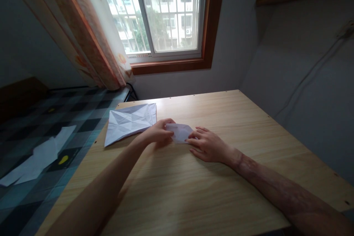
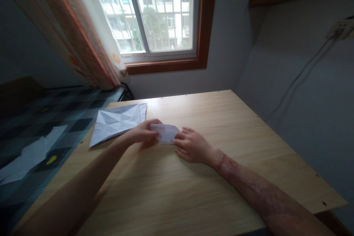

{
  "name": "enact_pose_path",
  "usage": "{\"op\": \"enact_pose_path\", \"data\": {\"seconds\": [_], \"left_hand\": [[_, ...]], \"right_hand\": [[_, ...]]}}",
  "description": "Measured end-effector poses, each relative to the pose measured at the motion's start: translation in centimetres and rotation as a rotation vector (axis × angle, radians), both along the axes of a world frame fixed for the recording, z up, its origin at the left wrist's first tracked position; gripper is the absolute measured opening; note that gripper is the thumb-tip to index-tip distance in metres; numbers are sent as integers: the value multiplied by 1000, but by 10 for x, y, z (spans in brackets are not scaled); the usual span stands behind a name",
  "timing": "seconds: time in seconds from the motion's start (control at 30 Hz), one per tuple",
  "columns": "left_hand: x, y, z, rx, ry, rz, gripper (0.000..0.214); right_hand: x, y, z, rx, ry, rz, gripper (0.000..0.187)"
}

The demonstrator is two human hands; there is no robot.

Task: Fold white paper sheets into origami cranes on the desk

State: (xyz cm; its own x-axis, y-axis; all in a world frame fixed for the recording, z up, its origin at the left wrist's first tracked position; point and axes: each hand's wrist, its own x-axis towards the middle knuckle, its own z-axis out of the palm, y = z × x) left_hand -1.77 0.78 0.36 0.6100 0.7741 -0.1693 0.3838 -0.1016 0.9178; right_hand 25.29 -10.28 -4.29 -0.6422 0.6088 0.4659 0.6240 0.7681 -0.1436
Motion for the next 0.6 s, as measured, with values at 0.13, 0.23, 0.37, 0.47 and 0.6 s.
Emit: {"op": "enact_pose_path", "data": {"seconds": [0.13, 0.23, 0.37, 0.47, 0.6], "left_hand": [[3, 4, -8, 152, 13, 84, 32], [5, 6, -14, 255, 33, 168, 35], [9, 4, -18, 272, -8, 225, 30], [13, -1, -22, 282, -92, 214, 28], [19, -6, -34, 336, -155, 256, 42]], "right_hand": [[0, 1, -1, 7, 7, -5, 25], [-1, 1, -1, 4, 14, -15, 25], [-1, 1, 0, 3, 50, -29, 44], [-1, 1, 0, 14, 55, -43, 45], [0, 2, 0, 69, 54, -26, 26]]}}
